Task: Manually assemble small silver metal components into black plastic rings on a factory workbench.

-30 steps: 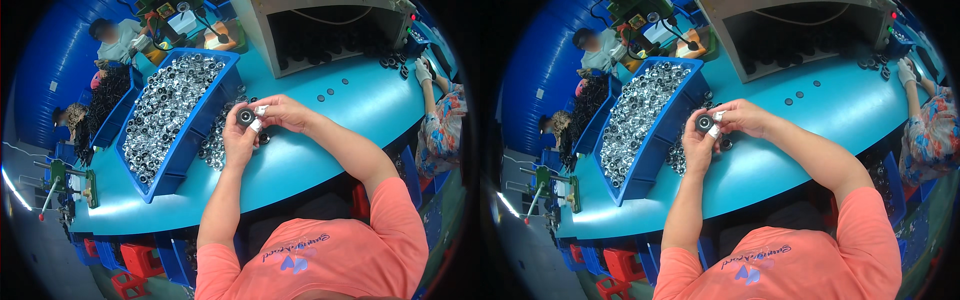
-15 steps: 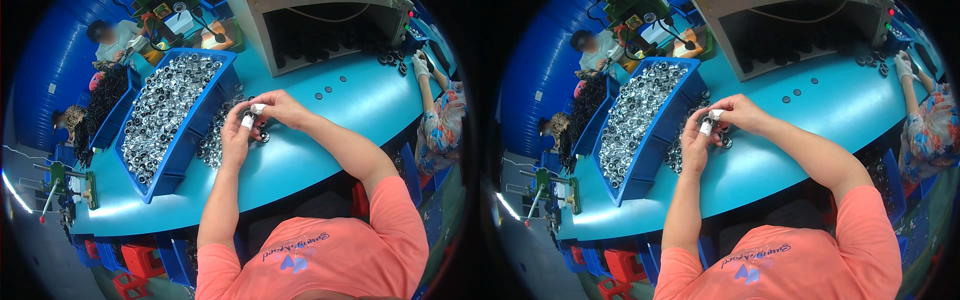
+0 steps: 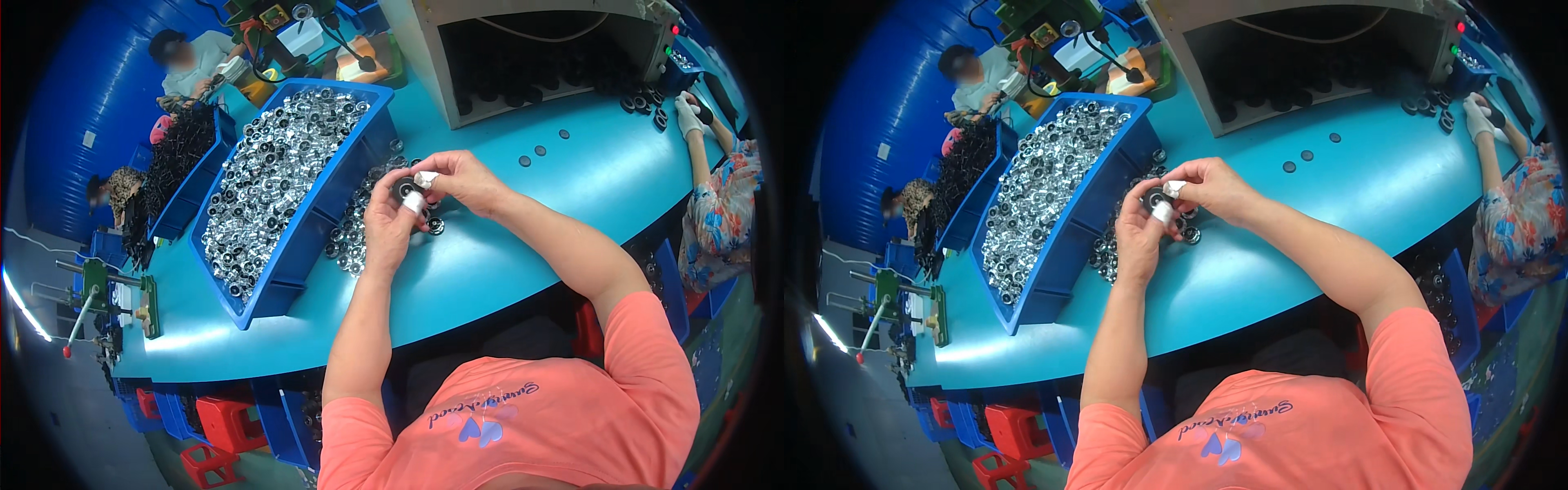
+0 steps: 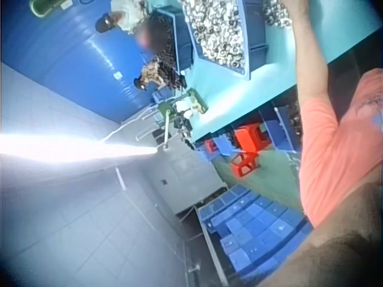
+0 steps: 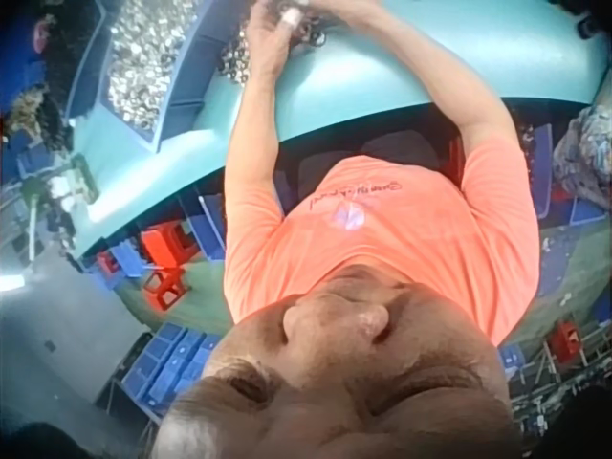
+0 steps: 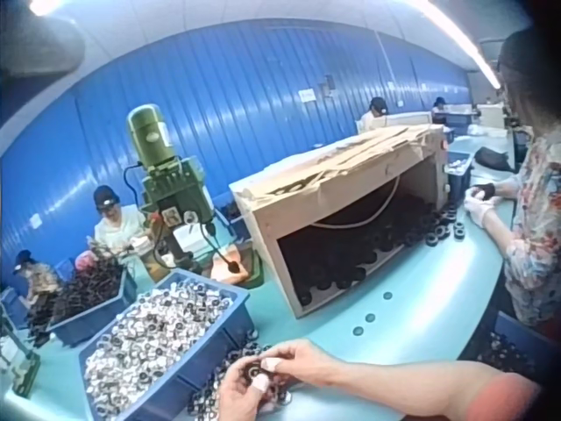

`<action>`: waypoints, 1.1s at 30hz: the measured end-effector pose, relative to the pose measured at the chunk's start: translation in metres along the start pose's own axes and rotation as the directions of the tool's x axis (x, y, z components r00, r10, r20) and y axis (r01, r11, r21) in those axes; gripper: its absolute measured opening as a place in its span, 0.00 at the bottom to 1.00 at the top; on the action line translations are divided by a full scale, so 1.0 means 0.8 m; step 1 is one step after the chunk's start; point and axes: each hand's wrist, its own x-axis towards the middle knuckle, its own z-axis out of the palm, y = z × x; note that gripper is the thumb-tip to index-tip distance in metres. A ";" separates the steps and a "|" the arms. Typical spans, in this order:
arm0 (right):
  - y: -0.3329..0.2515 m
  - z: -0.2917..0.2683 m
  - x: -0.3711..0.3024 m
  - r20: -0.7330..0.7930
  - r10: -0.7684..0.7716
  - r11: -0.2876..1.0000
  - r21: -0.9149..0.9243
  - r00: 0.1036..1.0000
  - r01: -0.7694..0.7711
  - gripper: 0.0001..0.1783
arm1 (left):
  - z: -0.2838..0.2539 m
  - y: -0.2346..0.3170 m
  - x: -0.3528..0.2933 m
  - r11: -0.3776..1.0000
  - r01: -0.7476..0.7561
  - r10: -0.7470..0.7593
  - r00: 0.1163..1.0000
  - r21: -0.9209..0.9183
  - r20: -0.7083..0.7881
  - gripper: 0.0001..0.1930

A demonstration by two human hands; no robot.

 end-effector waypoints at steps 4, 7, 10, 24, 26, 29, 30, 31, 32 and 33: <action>-0.002 -0.008 0.003 -0.003 0.008 1.000 0.014 1.000 -0.008 0.14 | 0.010 0.000 -0.006 0.999 -0.045 0.045 0.998 -0.014 0.046 0.28; -0.005 -0.010 0.002 0.035 0.004 1.000 0.014 0.999 -0.005 0.15 | 0.011 0.001 -0.008 0.998 -0.035 0.032 0.998 0.047 0.052 0.29; -0.008 -0.007 -0.001 0.052 -0.031 1.000 0.003 0.998 0.031 0.16 | 0.011 -0.004 -0.009 0.998 -0.050 0.049 0.998 0.040 0.042 0.29; -0.003 0.003 -0.007 -0.051 -0.260 0.913 -0.339 0.964 0.228 0.09 | 0.013 -0.007 -0.010 0.999 -0.034 0.034 0.999 -0.006 0.024 0.28; 0.004 -0.008 0.004 -0.071 -0.223 0.946 -0.255 0.972 0.198 0.10 | 0.011 0.004 -0.020 0.997 -0.071 0.070 0.997 0.044 0.010 0.26; 0.012 -0.037 0.018 -0.145 -0.275 0.911 -0.355 0.950 0.209 0.10 | -0.003 0.055 -0.053 0.976 -0.112 0.106 0.994 0.190 0.037 0.26; 0.009 -0.044 0.020 -0.190 -0.292 0.904 -0.375 0.937 0.205 0.10 | -0.017 0.076 -0.078 0.964 -0.088 0.081 0.996 0.253 0.041 0.26; 0.005 -0.050 0.021 -0.236 -0.308 0.897 -0.396 0.922 0.199 0.10 | -0.033 0.094 -0.103 0.946 -0.055 0.044 0.998 0.321 0.043 0.27; -0.001 -0.058 0.019 -0.283 -0.328 0.888 -0.417 0.901 0.193 0.11 | -0.053 0.112 -0.137 0.919 0.011 -0.025 0.999 0.393 0.032 0.27; -0.007 -0.068 0.016 -0.328 -0.317 0.894 -0.417 0.890 0.165 0.12 | -0.073 0.124 -0.172 0.879 0.094 -0.116 0.993 0.468 0.018 0.28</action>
